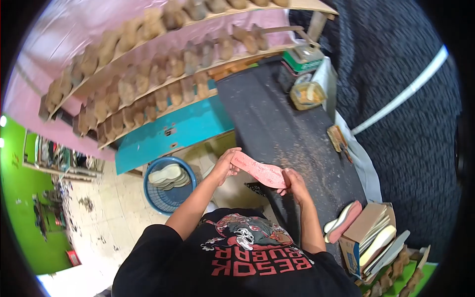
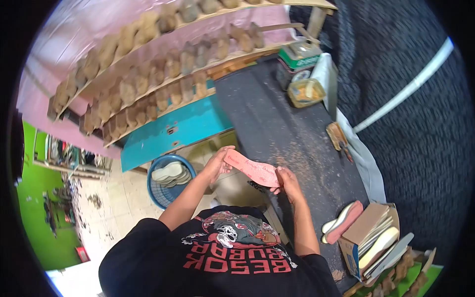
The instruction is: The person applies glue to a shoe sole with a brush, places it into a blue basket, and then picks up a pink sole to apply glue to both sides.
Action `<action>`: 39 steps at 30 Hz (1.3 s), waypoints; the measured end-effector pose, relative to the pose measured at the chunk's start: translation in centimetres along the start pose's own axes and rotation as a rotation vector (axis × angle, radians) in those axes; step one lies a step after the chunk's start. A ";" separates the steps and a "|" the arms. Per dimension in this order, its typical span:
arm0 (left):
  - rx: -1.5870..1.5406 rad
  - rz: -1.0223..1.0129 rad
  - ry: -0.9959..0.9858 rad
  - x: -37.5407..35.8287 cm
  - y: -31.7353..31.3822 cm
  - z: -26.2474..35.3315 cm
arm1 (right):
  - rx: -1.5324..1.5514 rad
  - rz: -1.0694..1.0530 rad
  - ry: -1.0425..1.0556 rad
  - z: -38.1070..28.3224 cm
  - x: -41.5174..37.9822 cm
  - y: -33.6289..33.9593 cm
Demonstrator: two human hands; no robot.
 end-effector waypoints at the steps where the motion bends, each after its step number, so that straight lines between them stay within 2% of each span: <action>1: -0.021 0.012 -0.002 -0.7 2.1 -0.2 | 0.007 0.015 -0.010 0.3 0.6 -1.8; 8: -0.160 0.064 0.031 -4.9 16.9 -2.1 | -0.013 -0.005 -0.007 1.9 4.0 -14.7; 10: -0.180 0.158 0.064 -6.1 20.6 -2.6 | 0.030 -0.015 -0.075 3.1 4.4 -18.1; 15: -0.196 0.267 -0.082 -9.9 25.9 -0.8 | -0.030 -0.152 -0.145 3.2 5.8 -24.7; 18: -0.302 0.334 -0.030 -11.0 28.8 -3.0 | -0.142 -0.199 -0.174 3.8 7.6 -26.6; 20: -0.359 0.420 -0.003 -12.0 29.7 -4.7 | -0.235 -0.232 -0.227 3.4 8.1 -28.1; 22: -0.322 0.549 -0.059 -14.5 30.0 -5.4 | -0.326 -0.400 -0.223 4.1 9.0 -29.7; 26: -0.376 0.682 -0.015 -17.9 29.5 -9.1 | -0.447 -0.478 -0.252 6.2 11.3 -31.3; 28: -0.373 0.722 0.006 -19.6 28.6 -10.3 | -0.469 -0.521 -0.241 7.7 12.4 -31.8; 30: -0.332 0.764 0.107 -21.3 28.0 -11.4 | -0.452 -0.519 -0.229 8.3 13.4 -32.7; 35: -0.411 0.853 0.024 -24.3 28.6 -12.8 | -0.547 -0.599 -0.236 8.6 13.2 -36.4; 39: -0.449 0.797 -0.017 -24.8 31.1 -12.9 | -0.534 -0.640 -0.144 7.9 12.6 -38.4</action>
Point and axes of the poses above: each hand's wrist, its own x-axis towards the middle knuckle, its own y-axis out of the back of the hand, z = x × y, the point moved 5 cm from there along x, towards the middle knuckle, and after that the axes turned 2 degrees about -y, right-handed, at the moved point
